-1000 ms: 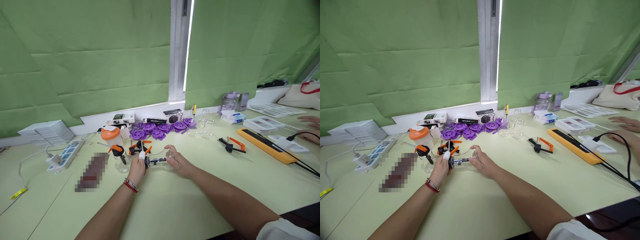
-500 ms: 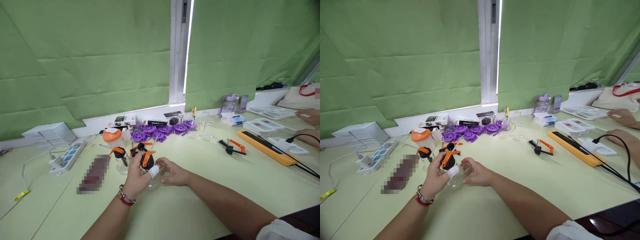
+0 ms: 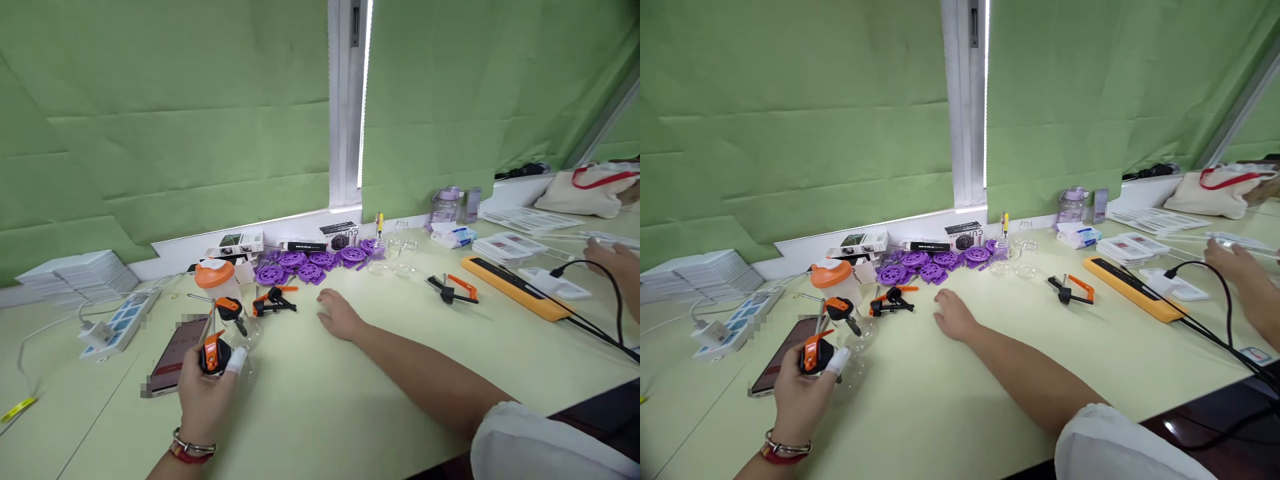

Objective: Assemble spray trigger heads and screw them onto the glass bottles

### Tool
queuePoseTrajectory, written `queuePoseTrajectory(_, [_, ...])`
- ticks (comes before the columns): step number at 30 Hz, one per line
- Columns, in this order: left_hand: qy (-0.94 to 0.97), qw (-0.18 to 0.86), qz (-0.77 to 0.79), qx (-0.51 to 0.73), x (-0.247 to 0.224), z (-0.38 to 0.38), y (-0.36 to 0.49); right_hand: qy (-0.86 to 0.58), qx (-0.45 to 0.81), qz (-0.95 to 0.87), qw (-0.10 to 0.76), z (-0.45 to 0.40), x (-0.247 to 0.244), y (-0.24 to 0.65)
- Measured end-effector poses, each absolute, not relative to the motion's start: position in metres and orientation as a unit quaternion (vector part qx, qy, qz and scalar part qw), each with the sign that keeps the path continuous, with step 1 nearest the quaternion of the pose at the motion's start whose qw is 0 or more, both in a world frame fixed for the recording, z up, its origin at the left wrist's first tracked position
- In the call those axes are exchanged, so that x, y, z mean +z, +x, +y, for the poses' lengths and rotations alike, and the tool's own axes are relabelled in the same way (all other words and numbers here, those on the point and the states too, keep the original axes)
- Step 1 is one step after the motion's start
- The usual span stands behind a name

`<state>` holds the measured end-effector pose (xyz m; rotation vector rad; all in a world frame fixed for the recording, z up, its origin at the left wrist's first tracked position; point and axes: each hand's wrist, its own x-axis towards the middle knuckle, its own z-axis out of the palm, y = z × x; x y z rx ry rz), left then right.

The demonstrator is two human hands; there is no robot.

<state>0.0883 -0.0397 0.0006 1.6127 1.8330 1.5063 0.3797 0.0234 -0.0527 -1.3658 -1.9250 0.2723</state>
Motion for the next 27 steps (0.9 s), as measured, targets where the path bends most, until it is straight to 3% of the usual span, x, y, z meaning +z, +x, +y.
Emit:
queuePoseTrajectory(5, [0.539,0.136,0.617,0.557,-0.008,-0.027,0.090,-0.694,-0.101,-0.524,0.484,0.042,-0.050,0.448])
queuePoseTrajectory(9, [0.553,0.160,0.568,0.588,-0.016,-0.023,0.092,-0.751,-0.179,-0.372,0.515,0.041,-0.048,0.513])
queuePoseTrajectory(13, [0.586,0.137,0.542,0.586,-0.018,-0.024,0.089,-0.782,-0.143,-0.337,0.505,0.042,-0.053,0.549])
queuePoseTrajectory(20, [0.731,-0.163,0.405,0.524,0.006,-0.054,0.098,-0.833,-0.025,-0.302,0.462,0.056,-0.062,0.571])
queuePoseTrajectory(23, [0.843,-0.120,0.353,0.388,0.022,-0.051,0.144,-0.838,-0.019,-0.311,0.449,0.057,-0.064,0.578])
queuePoseTrajectory(27, [0.796,-0.057,0.549,0.249,0.029,0.003,0.208,-0.845,-0.016,-0.302,0.441,0.055,-0.066,0.580])
